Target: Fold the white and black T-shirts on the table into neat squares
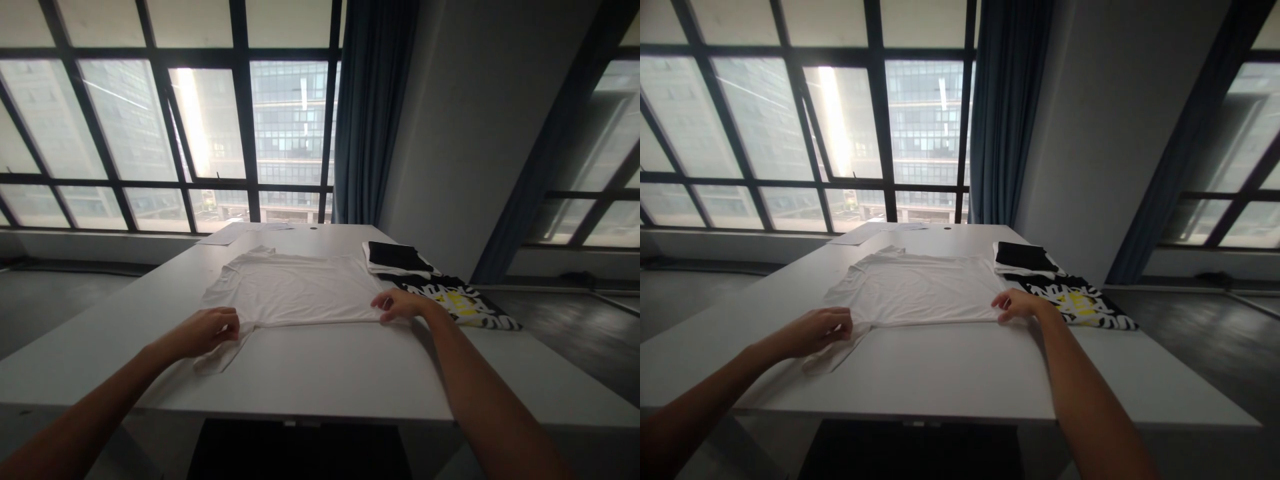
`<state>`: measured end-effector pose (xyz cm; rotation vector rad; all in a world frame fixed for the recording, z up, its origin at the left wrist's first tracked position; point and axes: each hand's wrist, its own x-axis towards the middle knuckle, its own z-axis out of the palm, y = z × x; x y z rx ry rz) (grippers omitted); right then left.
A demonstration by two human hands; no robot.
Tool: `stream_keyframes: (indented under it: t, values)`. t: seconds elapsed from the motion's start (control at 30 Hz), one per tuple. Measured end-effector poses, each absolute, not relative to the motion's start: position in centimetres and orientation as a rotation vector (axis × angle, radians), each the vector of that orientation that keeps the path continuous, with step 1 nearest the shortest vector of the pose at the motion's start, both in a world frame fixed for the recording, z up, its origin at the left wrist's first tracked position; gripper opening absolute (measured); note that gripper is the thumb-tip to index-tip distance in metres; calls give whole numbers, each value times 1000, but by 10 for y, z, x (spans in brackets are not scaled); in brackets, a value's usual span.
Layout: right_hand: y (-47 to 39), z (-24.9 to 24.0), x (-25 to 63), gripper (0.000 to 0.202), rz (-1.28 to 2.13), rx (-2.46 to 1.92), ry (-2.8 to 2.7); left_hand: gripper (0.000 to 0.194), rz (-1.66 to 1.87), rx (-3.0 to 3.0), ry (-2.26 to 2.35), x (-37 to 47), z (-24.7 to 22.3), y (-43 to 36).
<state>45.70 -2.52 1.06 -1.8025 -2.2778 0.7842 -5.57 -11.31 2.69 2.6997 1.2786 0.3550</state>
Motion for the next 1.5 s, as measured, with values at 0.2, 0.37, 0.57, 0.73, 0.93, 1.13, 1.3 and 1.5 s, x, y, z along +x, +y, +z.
stream_keyframes:
  t: [0.2,0.37,0.57,0.73,0.93,1.13,1.3,1.5]
  values:
    - [-32,16,459,53,764,-2012,-2272,39,683,2194,1108,-54,28,-108]
    - [-35,18,463,46,753,-2148,-2176,35,457,2345,1188,-88,21,-93]
    - [-33,16,468,37,680,-2268,-2094,39,298,2425,1157,-142,2,-79]
    - [-38,22,476,10,518,-2178,-2078,41,387,2349,1243,-162,-10,-73]
    - [-52,36,488,16,616,-2107,-2075,37,564,2436,1174,-152,-7,-82]
    - [-44,34,508,31,933,-1814,-2080,36,761,2027,1140,-158,23,-62]
    - [-10,10,497,32,325,-1862,-1784,44,1010,1702,1573,-138,23,-8]
    - [2,-14,476,50,354,-1967,-1744,63,867,1856,1880,-134,-6,8]
